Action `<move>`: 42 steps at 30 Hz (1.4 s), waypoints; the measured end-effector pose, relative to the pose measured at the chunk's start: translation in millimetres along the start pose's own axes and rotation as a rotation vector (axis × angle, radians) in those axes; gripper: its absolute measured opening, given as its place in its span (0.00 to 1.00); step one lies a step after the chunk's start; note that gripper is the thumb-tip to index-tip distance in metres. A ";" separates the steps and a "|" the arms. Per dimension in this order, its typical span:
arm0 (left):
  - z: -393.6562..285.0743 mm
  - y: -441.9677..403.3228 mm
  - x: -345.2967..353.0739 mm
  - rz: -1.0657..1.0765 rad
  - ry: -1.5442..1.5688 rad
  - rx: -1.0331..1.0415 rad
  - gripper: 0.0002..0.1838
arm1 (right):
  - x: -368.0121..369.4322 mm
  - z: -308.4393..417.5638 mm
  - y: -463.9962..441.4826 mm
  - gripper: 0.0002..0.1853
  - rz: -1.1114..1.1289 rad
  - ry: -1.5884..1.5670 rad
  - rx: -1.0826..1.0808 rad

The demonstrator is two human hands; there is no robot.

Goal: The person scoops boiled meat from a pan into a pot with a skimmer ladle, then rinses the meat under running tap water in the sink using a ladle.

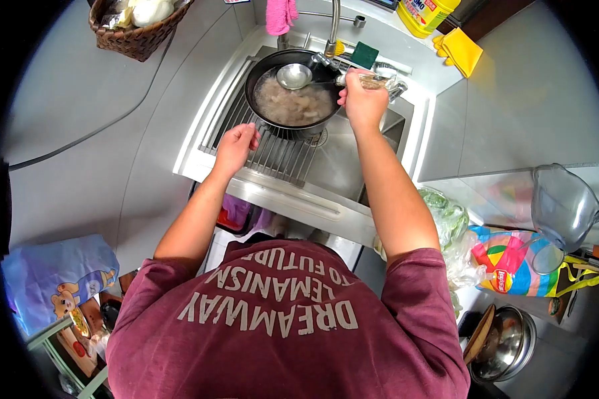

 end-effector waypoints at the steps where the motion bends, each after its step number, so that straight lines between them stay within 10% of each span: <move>1: 0.8 -0.7 -0.6 -0.001 -0.006 -0.001 0.19 | 0.9 1.3 0.6 0.12 0.004 0.000 -0.004; 42: -3.2 6.0 11.5 0.006 -0.029 0.000 0.19 | 18.3 -0.1 16.7 0.07 0.354 0.036 -0.025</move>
Point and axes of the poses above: each hand's wrist, its own y-axis away from the middle knuckle, its own x-axis out of the palm, z = x × y, the point moved 10 cm from there along -y, towards the middle knuckle, and after that the axes turned 5 degrees about z, right-handed, at the moved point
